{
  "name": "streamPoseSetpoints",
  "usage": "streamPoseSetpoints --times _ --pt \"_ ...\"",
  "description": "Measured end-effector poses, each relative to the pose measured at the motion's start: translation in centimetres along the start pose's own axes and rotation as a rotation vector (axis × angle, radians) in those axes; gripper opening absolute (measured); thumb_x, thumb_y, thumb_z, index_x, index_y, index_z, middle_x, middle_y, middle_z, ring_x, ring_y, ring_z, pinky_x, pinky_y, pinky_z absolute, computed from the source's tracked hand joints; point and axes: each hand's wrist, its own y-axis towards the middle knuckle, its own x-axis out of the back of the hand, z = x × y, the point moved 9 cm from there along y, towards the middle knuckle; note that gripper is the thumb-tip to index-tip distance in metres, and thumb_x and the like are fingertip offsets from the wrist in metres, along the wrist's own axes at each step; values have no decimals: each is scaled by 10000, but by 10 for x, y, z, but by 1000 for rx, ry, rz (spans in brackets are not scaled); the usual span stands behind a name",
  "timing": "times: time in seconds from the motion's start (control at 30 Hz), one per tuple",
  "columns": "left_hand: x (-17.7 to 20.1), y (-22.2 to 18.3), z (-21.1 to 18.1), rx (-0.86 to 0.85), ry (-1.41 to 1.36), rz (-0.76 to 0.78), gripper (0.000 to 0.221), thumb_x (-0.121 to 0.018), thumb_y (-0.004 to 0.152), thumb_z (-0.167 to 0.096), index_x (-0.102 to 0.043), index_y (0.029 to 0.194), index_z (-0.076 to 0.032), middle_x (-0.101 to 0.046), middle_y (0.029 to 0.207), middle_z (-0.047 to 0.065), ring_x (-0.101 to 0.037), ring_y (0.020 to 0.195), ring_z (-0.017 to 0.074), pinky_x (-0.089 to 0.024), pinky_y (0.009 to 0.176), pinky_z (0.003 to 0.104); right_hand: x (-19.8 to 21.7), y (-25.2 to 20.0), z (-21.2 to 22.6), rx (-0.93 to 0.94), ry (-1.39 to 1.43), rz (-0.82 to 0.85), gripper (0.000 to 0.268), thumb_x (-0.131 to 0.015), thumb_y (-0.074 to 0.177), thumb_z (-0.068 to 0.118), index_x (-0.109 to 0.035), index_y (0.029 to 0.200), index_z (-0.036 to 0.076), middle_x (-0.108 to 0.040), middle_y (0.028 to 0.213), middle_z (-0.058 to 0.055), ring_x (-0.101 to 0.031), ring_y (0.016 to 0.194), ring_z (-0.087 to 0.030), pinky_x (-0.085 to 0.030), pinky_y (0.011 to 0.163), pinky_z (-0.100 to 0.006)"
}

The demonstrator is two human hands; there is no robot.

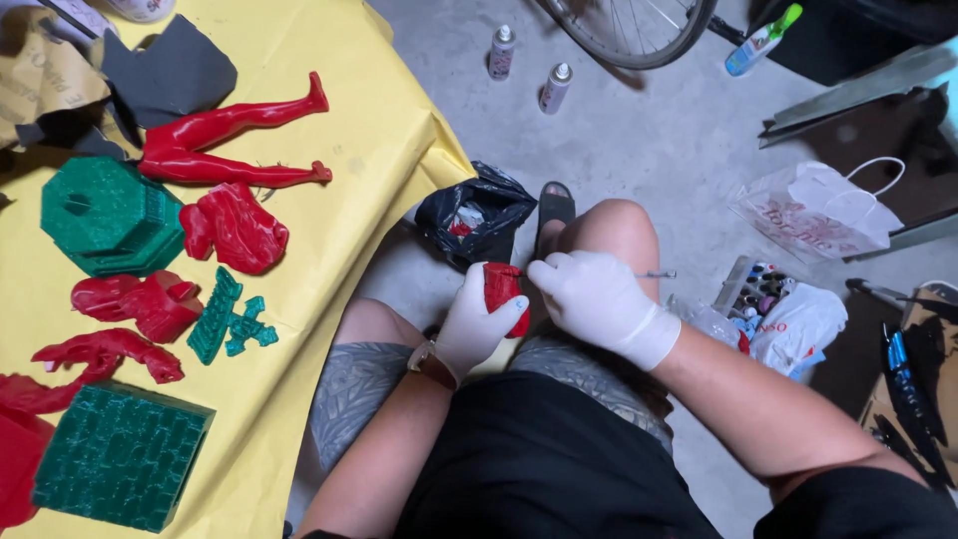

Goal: Using a small metal pick to remove support material and clean up the edges of red 3D printed plastic parts on a workbench.

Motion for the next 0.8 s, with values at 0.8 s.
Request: streamPoseSetpoints --times 0.8 --pt "-5 -24 -34 279 541 24 608 -798 857 -237 -478 1372 -200 -638 1313 72 -622 1274 256 -442 1125 361 -48 10 -38 272 259 366 22 -639 861 158 -638 848 139 -665 754 -50 -697 749 -310 -549 663 -428"
